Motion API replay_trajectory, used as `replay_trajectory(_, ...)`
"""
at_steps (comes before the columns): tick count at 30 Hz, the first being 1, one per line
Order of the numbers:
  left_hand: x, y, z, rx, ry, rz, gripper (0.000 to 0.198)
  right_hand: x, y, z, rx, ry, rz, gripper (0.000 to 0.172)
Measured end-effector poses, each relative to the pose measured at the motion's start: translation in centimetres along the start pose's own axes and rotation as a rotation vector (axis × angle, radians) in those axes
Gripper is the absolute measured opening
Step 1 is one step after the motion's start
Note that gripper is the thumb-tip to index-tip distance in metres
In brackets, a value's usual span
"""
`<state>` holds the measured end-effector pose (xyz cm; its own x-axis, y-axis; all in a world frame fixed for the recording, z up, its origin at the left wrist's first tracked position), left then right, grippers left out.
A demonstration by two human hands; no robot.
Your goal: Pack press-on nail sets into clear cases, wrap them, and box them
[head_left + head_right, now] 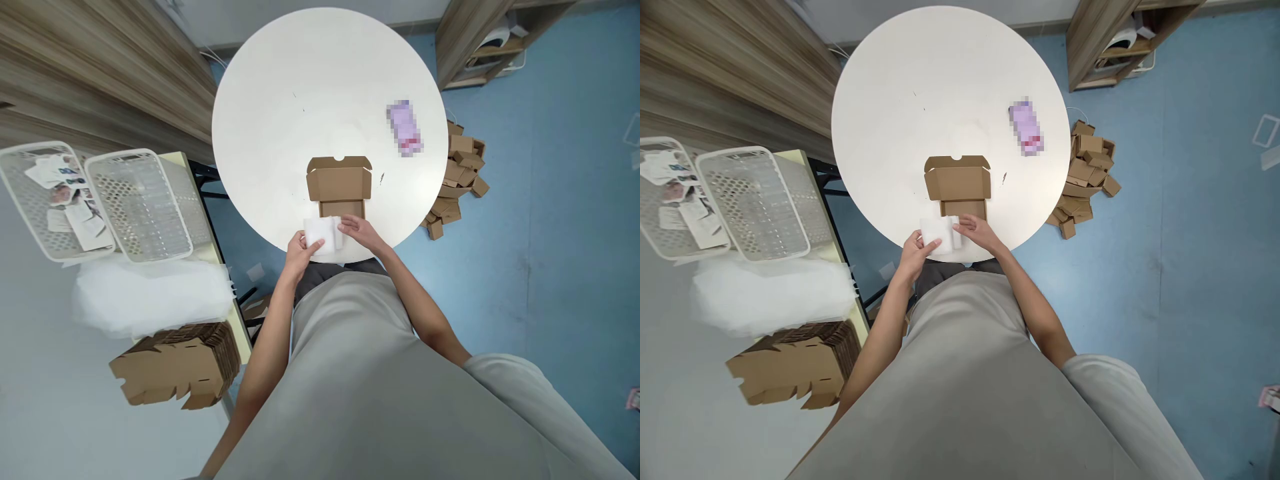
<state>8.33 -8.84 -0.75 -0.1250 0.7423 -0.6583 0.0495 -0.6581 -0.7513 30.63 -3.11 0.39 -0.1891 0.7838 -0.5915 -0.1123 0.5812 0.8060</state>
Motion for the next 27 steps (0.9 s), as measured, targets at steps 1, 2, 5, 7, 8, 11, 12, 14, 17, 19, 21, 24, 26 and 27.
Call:
replay_trajectory(1,-0.3,0.0,-0.8,-0.011,0.04,-0.001,0.069,0.0,-0.1,-0.4,0.038,0.054,-0.008,0.067)
replay_trajectory(2,-0.2,-0.1,-1.5,-0.005,0.061,-0.003,0.071,0.0,-0.2,-0.6,0.058,0.089,-0.008,0.069)
replay_trajectory(5,1.6,-0.5,-3.3,0.085,0.049,-0.01,0.064,0.6,-0.7,-0.4,0.014,0.032,0.013,0.062)
replay_trajectory(7,3.3,-0.9,-4.2,0.167,0.012,-0.03,0.056,1.4,-1.1,0.4,-0.088,-0.082,0.026,0.051)
replay_trajectory(8,4.2,-1.0,-4.6,0.206,-0.007,-0.047,0.051,1.9,-1.2,0.9,-0.157,-0.136,0.028,0.045)
replay_trajectory(11,6.2,-1.5,-5.7,0.327,-0.023,-0.112,0.031,3.5,-1.2,1.9,-0.417,-0.256,0.013,0.029)
replay_trajectory(12,6.8,-1.5,-6.0,0.381,-0.019,-0.121,0.024,4.1,-1.1,2.1,-0.504,-0.284,0.001,0.027)
replay_trajectory(14,7.7,-1.4,-6.4,0.5,-0.03,-0.12,0.018,5.0,-1.0,2.1,-0.643,-0.319,-0.022,0.028)
replay_trajectory(17,8.6,-1.1,-6.5,0.645,-0.099,-0.12,0.012,5.9,-1.2,1.6,-0.745,-0.334,-0.033,0.027)
replay_trajectory(19,8.9,-0.8,-6.6,0.689,-0.124,-0.135,0.01,6.1,-1.6,1.3,-0.778,-0.329,-0.035,0.026)
replay_trajectory(21,9.1,-0.5,-6.8,0.721,-0.122,-0.148,0.008,6.3,-1.9,1.1,-0.806,-0.315,-0.044,0.026)
replay_trajectory(24,8.9,-0.4,-7.2,0.768,-0.103,-0.192,0.01,6.6,-2.2,1.0,-0.828,-0.3,-0.078,0.025)
replay_trajectory(26,8.7,-0.7,-7.6,0.796,-0.095,-0.217,0.01,6.9,-2.1,0.8,-0.832,-0.3,-0.093,0.022)
replay_trajectory(27,8.6,-0.8,-7.8,0.81,-0.091,-0.214,0.01,7.1,-2.0,0.8,-0.837,-0.305,-0.096,0.02)
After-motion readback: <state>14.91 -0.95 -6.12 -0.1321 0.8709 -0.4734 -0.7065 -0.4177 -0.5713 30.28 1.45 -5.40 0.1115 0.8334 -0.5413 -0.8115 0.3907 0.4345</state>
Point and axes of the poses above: each hand's wrist, its own x-axis towards the middle knuckle, its own z-axis out of the back of the hand, y = z × x, the point moved 5 cm from there along x, towards the middle knuckle, and after that the axes turned 4 degrees about -y, right-handed, at the moved point
